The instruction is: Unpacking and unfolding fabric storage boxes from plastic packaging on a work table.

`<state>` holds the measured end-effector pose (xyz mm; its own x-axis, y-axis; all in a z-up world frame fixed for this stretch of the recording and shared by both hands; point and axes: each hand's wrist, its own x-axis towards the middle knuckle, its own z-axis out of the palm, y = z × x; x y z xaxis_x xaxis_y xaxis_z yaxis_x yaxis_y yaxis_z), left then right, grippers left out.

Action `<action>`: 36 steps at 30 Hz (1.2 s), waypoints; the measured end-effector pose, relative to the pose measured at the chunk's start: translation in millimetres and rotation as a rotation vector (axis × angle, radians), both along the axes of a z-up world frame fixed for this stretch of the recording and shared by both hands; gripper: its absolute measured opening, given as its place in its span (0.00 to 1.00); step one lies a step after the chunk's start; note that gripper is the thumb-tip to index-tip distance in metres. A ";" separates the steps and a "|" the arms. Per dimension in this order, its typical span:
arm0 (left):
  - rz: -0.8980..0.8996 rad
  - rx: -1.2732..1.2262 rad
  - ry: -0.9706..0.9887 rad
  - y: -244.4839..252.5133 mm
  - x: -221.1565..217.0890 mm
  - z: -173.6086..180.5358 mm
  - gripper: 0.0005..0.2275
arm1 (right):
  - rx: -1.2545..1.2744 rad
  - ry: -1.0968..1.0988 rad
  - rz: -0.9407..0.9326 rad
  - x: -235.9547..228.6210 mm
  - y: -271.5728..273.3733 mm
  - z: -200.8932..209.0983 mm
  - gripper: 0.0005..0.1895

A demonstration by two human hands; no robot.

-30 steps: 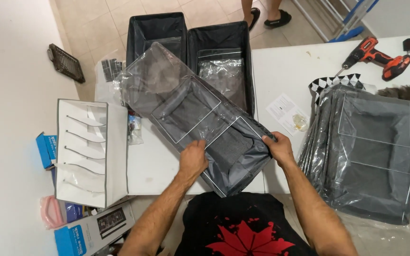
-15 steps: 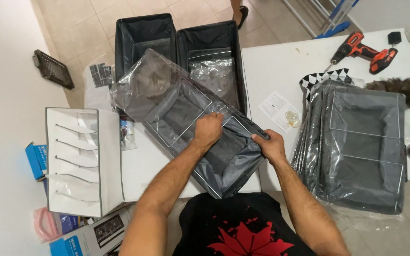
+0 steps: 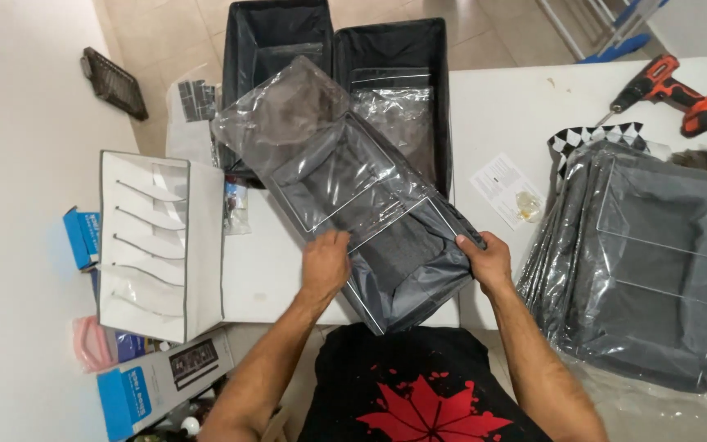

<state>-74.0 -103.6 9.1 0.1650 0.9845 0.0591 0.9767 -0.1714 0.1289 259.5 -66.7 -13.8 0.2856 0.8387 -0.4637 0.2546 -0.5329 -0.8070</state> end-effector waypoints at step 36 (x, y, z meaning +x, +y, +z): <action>0.942 -0.344 -1.694 -58.1 -27.7 9.7 0.12 | -0.281 0.046 0.376 -61.0 20.7 8.0 0.28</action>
<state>-101.8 -161.7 18.9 -0.3396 0.7127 -0.6137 -0.4149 0.4721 0.7778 198.5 -46.1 -5.8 -0.0400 0.7204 -0.6924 0.4394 -0.6097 -0.6597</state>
